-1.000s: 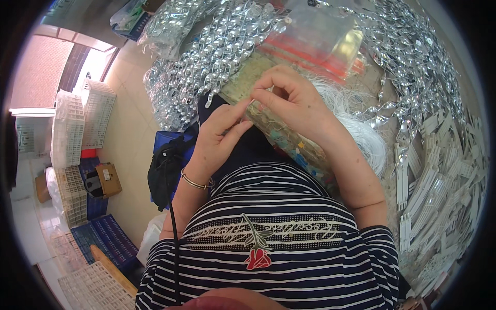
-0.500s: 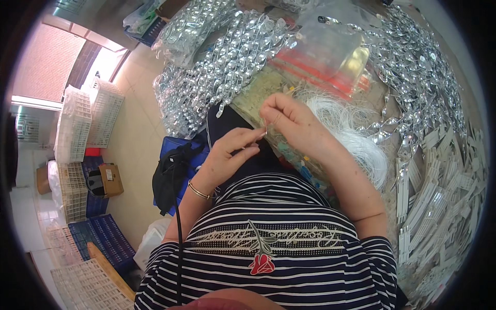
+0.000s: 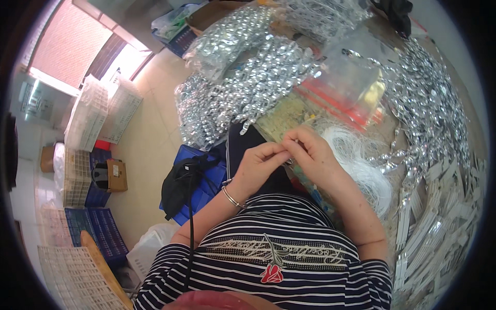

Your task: Assemble and package small silver plastic components at a factory workbench.

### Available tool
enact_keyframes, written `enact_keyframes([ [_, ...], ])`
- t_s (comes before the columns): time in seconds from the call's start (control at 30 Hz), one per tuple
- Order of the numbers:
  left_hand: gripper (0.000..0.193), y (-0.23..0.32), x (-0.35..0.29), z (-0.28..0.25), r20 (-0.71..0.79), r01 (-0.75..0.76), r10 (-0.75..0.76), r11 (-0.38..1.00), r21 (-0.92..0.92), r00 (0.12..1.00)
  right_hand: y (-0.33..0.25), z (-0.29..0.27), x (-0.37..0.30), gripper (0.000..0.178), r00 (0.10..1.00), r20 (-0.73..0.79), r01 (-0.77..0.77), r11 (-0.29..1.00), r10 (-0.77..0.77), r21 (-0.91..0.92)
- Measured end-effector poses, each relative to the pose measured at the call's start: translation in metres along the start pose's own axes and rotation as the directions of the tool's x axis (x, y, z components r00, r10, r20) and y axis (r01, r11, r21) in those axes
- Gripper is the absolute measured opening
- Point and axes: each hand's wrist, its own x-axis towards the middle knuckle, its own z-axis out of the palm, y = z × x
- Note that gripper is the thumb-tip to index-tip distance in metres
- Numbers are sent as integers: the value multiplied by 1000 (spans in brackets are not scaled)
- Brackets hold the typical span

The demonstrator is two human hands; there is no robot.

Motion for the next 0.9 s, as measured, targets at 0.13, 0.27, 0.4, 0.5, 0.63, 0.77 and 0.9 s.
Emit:
enact_keyframes([
  [0.13,16,2,-4,3,50,55,-50,993,-109,997,0,-2,-1,5,1000,-6,28,999,-28,-16],
  [0.27,15,5,-4,-7,-41,-3,-2,994,-111,999,-3,1,-1,4,1000,-24,3,998,-1,55],
  [0.4,13,10,-7,-30,-202,-82,64,993,-81,977,-9,-2,-1,6,999,31,-10,994,13,-110],
  [0.5,14,12,-13,-45,-359,-143,108,987,-74,927,0,-7,-1,5,998,33,59,969,-52,-239],
  [0.63,14,9,-17,-59,-410,-134,69,982,-131,910,11,-25,3,5,993,-65,75,965,-94,-252],
  [0.77,14,6,-21,-63,-384,-125,94,991,-57,919,4,-44,5,5,972,-203,66,967,-117,-245],
  [0.9,14,0,-20,-55,-228,-98,104,994,37,968,-6,-53,4,7,943,-306,78,979,-133,-186],
])
